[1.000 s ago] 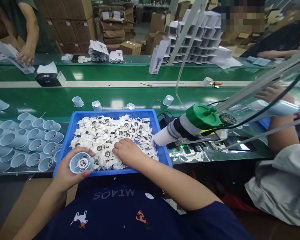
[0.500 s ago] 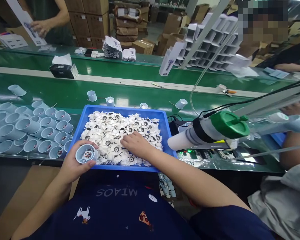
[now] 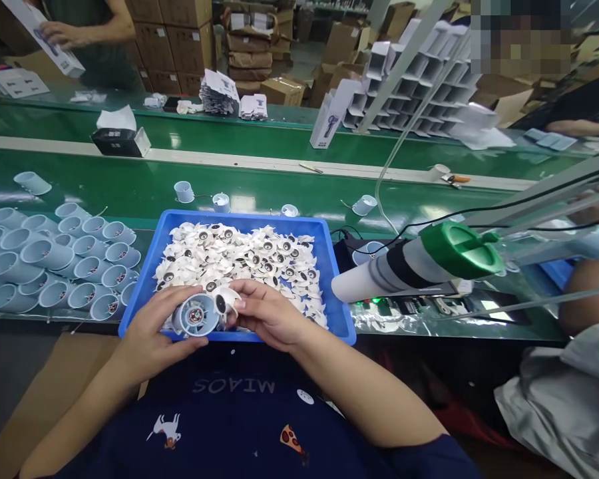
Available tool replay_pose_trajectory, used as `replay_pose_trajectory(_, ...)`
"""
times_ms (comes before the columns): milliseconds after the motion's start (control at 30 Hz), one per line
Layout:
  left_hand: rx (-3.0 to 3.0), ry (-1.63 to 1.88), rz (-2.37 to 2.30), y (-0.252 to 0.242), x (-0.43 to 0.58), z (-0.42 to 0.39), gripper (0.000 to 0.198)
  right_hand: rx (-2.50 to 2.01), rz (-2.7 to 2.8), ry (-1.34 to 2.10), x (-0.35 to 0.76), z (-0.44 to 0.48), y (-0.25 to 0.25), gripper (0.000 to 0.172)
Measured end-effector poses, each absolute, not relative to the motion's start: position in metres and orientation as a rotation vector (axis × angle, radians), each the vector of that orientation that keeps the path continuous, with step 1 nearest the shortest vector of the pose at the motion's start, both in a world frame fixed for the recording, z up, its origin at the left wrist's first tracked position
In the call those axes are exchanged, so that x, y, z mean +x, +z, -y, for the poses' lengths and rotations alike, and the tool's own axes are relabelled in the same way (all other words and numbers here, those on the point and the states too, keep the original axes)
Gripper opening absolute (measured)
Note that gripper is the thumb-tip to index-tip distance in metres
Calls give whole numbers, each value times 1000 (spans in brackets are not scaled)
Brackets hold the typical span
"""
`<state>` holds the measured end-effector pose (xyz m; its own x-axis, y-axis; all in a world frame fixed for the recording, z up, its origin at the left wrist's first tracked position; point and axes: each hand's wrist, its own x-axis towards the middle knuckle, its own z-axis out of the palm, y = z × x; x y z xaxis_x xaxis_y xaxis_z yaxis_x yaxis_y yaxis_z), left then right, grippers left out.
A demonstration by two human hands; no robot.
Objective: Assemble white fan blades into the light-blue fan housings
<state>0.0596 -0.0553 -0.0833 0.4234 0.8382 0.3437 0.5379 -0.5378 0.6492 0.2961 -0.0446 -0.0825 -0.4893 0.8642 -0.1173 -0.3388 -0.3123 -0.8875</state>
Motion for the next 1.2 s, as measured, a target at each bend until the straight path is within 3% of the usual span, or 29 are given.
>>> replay_pose_trajectory(133,2385,948,-1181,-78,64,55,57,-746,1084,1861,298,44,-78,44)
replay_pose_trajectory(233,2447,975,-1200,-74,67,56,58,-741,1180,1776,298,44,-70,35)
replay_pose_trajectory(333,2517,1008,-1189,-71,73,58,51,-874,1667,1276,294,46,-60,17)
replay_pose_trajectory(400,2555,1070,-1158,-70,78,60,48,-953,2029,800,289,46,-53,12)
replay_pose_trajectory(467,2552,1147,-1158,-71,82,61,49,-982,2202,596,287,45,-49,12)
replay_pose_trajectory(533,2527,1180,-1168,-73,82,60,51,-1004,2237,597,288,44,-46,17)
replay_pose_trajectory(633,2495,1164,-1174,-78,77,54,53,-974,2175,586,294,46,-46,4)
replay_pose_trajectory(833,2559,1113,-1171,-83,67,44,61,-855,2220,215,299,52,-56,40)
replay_pose_trajectory(1033,2516,969,-1369,-73,51,12,53,-770,1973,66,342,61,-61,14)
replay_pose_trajectory(1200,2204,894,-1967,-51,30,-100,55,-860,1935,101,362,72,-81,15)
